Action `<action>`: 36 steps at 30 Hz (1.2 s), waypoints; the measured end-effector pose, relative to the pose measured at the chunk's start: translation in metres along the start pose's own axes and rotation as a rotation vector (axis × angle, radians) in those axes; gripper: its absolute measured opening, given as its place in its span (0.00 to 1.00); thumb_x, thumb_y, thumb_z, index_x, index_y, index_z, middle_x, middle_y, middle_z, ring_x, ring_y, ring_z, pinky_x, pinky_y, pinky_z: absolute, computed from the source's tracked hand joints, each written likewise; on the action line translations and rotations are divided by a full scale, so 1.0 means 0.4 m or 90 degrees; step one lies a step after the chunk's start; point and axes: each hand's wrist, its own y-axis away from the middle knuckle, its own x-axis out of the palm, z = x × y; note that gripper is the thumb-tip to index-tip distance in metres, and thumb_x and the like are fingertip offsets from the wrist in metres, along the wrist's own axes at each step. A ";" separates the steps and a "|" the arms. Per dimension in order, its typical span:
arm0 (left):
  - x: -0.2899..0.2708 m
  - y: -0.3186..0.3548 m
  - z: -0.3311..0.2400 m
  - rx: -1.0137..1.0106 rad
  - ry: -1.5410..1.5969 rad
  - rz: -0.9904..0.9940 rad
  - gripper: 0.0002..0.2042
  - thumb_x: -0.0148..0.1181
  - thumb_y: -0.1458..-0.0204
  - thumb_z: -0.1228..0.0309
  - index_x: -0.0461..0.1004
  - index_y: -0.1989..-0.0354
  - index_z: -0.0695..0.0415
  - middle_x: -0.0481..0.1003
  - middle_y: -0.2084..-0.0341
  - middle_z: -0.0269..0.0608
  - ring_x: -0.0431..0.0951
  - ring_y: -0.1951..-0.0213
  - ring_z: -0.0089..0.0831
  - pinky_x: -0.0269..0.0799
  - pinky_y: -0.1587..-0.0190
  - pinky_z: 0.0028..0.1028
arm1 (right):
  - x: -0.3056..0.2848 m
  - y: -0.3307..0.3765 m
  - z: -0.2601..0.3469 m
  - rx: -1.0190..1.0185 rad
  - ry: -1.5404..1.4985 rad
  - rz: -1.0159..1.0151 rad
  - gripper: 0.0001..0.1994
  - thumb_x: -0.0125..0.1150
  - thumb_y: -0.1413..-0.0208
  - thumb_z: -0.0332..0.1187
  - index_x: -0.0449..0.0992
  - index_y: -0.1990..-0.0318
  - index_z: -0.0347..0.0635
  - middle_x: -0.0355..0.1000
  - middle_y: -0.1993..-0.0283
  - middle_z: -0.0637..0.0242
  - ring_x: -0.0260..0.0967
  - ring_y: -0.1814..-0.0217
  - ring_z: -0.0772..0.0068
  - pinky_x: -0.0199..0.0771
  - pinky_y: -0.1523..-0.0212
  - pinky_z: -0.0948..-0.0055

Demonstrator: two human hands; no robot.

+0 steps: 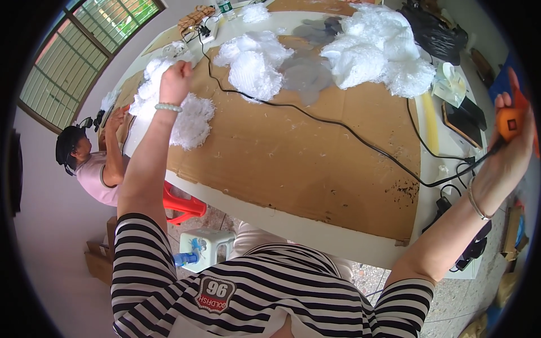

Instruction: Assembling soft toys by gluing synthetic stuffing onto cloth cutouts using a hot glue gun.

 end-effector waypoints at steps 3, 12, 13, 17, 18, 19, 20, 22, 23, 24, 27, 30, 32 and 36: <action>0.050 0.004 -0.091 0.034 0.022 0.016 0.11 0.53 0.48 0.66 0.74 0.74 0.62 0.73 0.81 0.54 0.74 0.75 0.52 0.71 0.70 0.40 | -0.040 -0.031 -0.069 0.005 0.024 0.080 0.18 0.51 0.40 0.33 0.65 0.48 0.28 0.71 0.53 0.44 0.74 0.67 0.71 0.78 0.60 0.77; 0.193 -0.033 -0.144 0.092 0.112 0.134 0.16 0.55 0.53 0.77 0.72 0.53 0.52 0.76 0.65 0.49 0.76 0.60 0.46 0.71 0.58 0.38 | 0.119 0.090 -0.101 0.211 0.012 0.191 0.19 0.52 0.40 0.38 0.68 0.46 0.34 0.75 0.55 0.58 0.67 0.74 0.83 0.68 0.72 0.84; 0.205 -0.040 -0.148 0.085 0.099 0.122 0.18 0.56 0.53 0.76 0.71 0.51 0.51 0.76 0.64 0.50 0.76 0.59 0.47 0.71 0.56 0.38 | 0.123 0.098 -0.115 0.226 0.008 0.216 0.19 0.52 0.40 0.38 0.69 0.47 0.34 0.75 0.56 0.59 0.68 0.74 0.83 0.67 0.73 0.84; 0.245 -0.058 -0.121 0.041 0.078 0.209 0.14 0.60 0.54 0.70 0.76 0.57 0.52 0.76 0.62 0.51 0.76 0.59 0.47 0.71 0.55 0.36 | 0.142 0.142 -0.167 0.365 0.019 0.315 0.17 0.53 0.41 0.36 0.71 0.50 0.33 0.76 0.61 0.60 0.68 0.77 0.82 0.67 0.74 0.84; 0.249 -0.064 -0.121 0.041 0.081 0.210 0.14 0.60 0.54 0.70 0.76 0.57 0.52 0.76 0.62 0.51 0.76 0.59 0.47 0.71 0.55 0.36 | 0.156 0.158 -0.168 0.380 0.001 0.329 0.18 0.54 0.41 0.36 0.70 0.49 0.33 0.76 0.61 0.60 0.68 0.77 0.82 0.67 0.74 0.84; 0.251 -0.074 -0.116 0.001 0.084 0.237 0.12 0.60 0.53 0.69 0.78 0.59 0.52 0.76 0.64 0.51 0.76 0.61 0.47 0.71 0.56 0.36 | 0.167 0.171 -0.170 0.395 -0.019 0.343 0.18 0.54 0.42 0.36 0.69 0.48 0.33 0.75 0.60 0.60 0.68 0.77 0.82 0.67 0.74 0.84; 0.244 -0.080 -0.122 -0.039 0.089 0.266 0.10 0.60 0.53 0.67 0.79 0.62 0.53 0.77 0.67 0.52 0.77 0.62 0.47 0.72 0.58 0.36 | 0.164 0.176 -0.184 0.405 -0.002 0.375 0.19 0.53 0.41 0.35 0.67 0.46 0.34 0.75 0.59 0.61 0.67 0.77 0.82 0.68 0.74 0.84; 0.207 -0.103 -0.153 -0.010 0.075 0.219 0.09 0.60 0.52 0.67 0.79 0.63 0.54 0.76 0.69 0.52 0.77 0.64 0.46 0.72 0.60 0.36 | 0.161 0.183 -0.201 0.420 0.017 0.390 0.18 0.53 0.41 0.34 0.68 0.46 0.34 0.75 0.59 0.61 0.67 0.77 0.82 0.68 0.74 0.83; 0.191 -0.108 -0.157 0.016 0.057 0.168 0.09 0.59 0.52 0.66 0.79 0.65 0.55 0.76 0.72 0.53 0.77 0.66 0.46 0.72 0.61 0.35 | 0.164 0.187 -0.205 0.433 0.031 0.409 0.18 0.53 0.41 0.34 0.68 0.47 0.34 0.75 0.59 0.61 0.67 0.77 0.82 0.68 0.73 0.83; 0.185 -0.113 -0.147 0.071 0.048 0.113 0.09 0.57 0.50 0.65 0.79 0.63 0.52 0.76 0.73 0.52 0.77 0.69 0.46 0.73 0.65 0.36 | 0.169 0.192 -0.206 0.437 0.038 0.410 0.15 0.53 0.41 0.33 0.70 0.49 0.34 0.75 0.59 0.62 0.67 0.77 0.82 0.69 0.73 0.83; 0.129 -0.139 -0.165 0.171 -0.061 0.083 0.08 0.56 0.50 0.67 0.78 0.62 0.49 0.76 0.76 0.49 0.77 0.72 0.46 0.73 0.68 0.38 | 0.172 0.200 -0.212 0.447 0.044 0.427 0.13 0.53 0.41 0.33 0.72 0.53 0.34 0.75 0.60 0.63 0.67 0.77 0.83 0.69 0.73 0.83; 0.093 -0.171 -0.174 0.229 -0.091 0.068 0.08 0.56 0.50 0.68 0.78 0.62 0.48 0.76 0.77 0.48 0.76 0.74 0.46 0.73 0.70 0.40 | 0.177 0.205 -0.203 0.435 0.048 0.424 0.12 0.54 0.41 0.34 0.73 0.56 0.34 0.76 0.61 0.64 0.67 0.77 0.83 0.69 0.74 0.83; 0.072 -0.193 -0.183 0.257 -0.116 0.070 0.08 0.57 0.51 0.68 0.78 0.63 0.50 0.76 0.77 0.48 0.76 0.73 0.46 0.73 0.70 0.40 | 0.180 0.208 -0.194 0.432 0.035 0.414 0.12 0.54 0.41 0.34 0.73 0.56 0.35 0.76 0.63 0.65 0.67 0.77 0.83 0.68 0.74 0.83; 0.036 -0.228 -0.215 0.233 0.015 0.039 0.08 0.57 0.51 0.70 0.78 0.64 0.54 0.77 0.74 0.49 0.77 0.72 0.43 0.73 0.67 0.35 | 0.177 0.200 -0.179 0.420 0.048 0.436 0.12 0.55 0.42 0.36 0.76 0.59 0.35 0.75 0.72 0.68 0.67 0.77 0.84 0.66 0.75 0.84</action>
